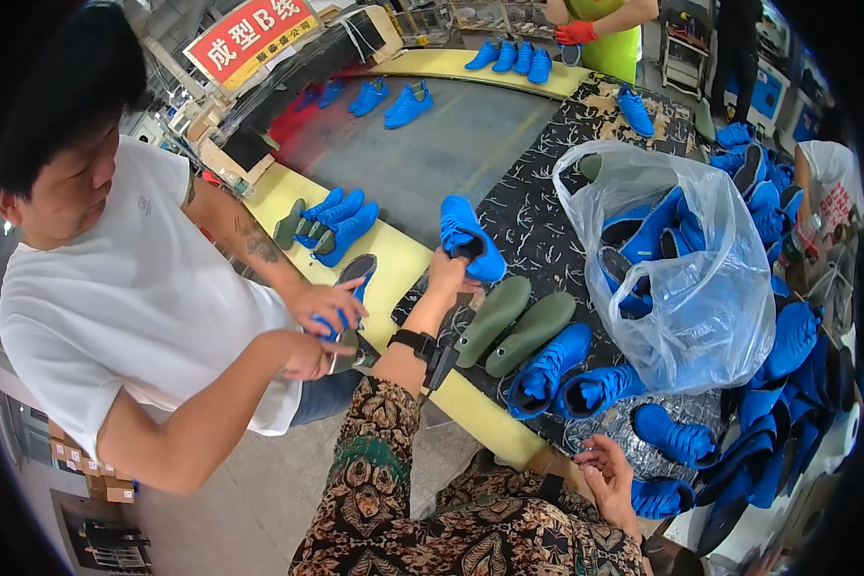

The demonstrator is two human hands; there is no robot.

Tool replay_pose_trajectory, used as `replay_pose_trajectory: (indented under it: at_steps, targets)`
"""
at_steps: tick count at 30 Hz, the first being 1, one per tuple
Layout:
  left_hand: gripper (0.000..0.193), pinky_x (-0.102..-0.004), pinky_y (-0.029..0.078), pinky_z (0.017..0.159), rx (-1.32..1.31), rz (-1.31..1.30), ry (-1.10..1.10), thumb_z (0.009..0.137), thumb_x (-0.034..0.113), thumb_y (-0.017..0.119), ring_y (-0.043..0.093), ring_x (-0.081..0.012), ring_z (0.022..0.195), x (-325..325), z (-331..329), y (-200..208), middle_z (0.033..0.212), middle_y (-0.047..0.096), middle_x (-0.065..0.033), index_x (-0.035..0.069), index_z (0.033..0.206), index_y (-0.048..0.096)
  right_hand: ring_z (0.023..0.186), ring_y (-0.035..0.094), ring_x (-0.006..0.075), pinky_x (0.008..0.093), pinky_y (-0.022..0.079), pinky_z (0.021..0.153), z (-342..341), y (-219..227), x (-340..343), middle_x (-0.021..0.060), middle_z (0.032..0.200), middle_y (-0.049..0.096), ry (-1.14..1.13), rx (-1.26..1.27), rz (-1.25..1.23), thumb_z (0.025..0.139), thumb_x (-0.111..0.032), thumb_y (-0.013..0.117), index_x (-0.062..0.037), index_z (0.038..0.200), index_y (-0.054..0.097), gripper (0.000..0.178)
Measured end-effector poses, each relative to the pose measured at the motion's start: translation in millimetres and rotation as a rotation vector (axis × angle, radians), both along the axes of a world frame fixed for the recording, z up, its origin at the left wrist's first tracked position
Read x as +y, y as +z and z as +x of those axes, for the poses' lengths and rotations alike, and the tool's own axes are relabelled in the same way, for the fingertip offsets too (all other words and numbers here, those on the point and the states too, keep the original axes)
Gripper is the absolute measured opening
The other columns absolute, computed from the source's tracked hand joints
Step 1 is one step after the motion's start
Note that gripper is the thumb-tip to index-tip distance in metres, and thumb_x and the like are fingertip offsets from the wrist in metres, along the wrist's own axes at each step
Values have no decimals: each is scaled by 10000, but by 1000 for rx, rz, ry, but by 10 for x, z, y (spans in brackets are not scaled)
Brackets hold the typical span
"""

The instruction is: Assemble shoes by inserting lasts into uppers and organizing components at a workstation.

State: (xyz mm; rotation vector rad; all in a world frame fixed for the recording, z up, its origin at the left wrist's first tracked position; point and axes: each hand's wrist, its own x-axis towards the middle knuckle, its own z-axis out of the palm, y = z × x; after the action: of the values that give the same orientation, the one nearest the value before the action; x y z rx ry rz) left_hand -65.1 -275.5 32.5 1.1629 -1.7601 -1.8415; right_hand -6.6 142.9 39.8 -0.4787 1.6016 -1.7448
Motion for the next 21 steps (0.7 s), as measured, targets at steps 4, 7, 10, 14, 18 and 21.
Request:
replay_pose_trajectory:
  at_steps: [4,7,10,14,18,21]
  targets:
    - [302,-364,516,417,-73,51,134,781,57,453,612,-290,536,-373,3,-367,784,589,-200,-32,1068,426,944,536,186,296,438,765,-65,28,-21,147,1100,510,-45,-60,45,816,-92,560,2,1225,387,454]
    - [285,-407,531,499,-344,-178,254,748,70,512,629,-317,614,-755,219,-471,821,596,-223,-43,1005,466,933,540,183,295,443,751,-105,18,-25,145,1092,521,-42,-63,62,816,-93,560,4,1213,399,440]
    - [302,-422,511,695,-829,-768,226,732,116,560,615,-348,824,-980,533,-527,925,592,-239,-34,986,496,934,538,177,294,447,743,-145,14,-43,136,1094,522,5,-95,103,819,-98,560,5,1200,410,422]
    - [315,-432,455,810,-864,-745,341,700,124,572,570,-390,911,-948,571,-400,957,589,-235,-24,976,538,931,538,173,295,447,744,-142,-9,-83,124,1089,524,-4,-92,111,819,-111,566,7,1191,414,419]
    - [327,-425,432,825,-765,-1029,271,680,108,594,546,-369,935,-642,295,-393,992,562,-214,-7,981,535,908,547,170,297,452,740,-91,10,-58,111,1054,544,-48,-28,98,806,-121,586,1,1175,438,416]
    - [367,-419,385,863,-379,-1304,201,659,67,587,513,-377,950,-531,360,-434,1030,548,-192,8,1017,535,870,555,172,299,452,734,-7,22,17,99,987,566,-19,120,109,795,-121,596,-1,1142,471,388]
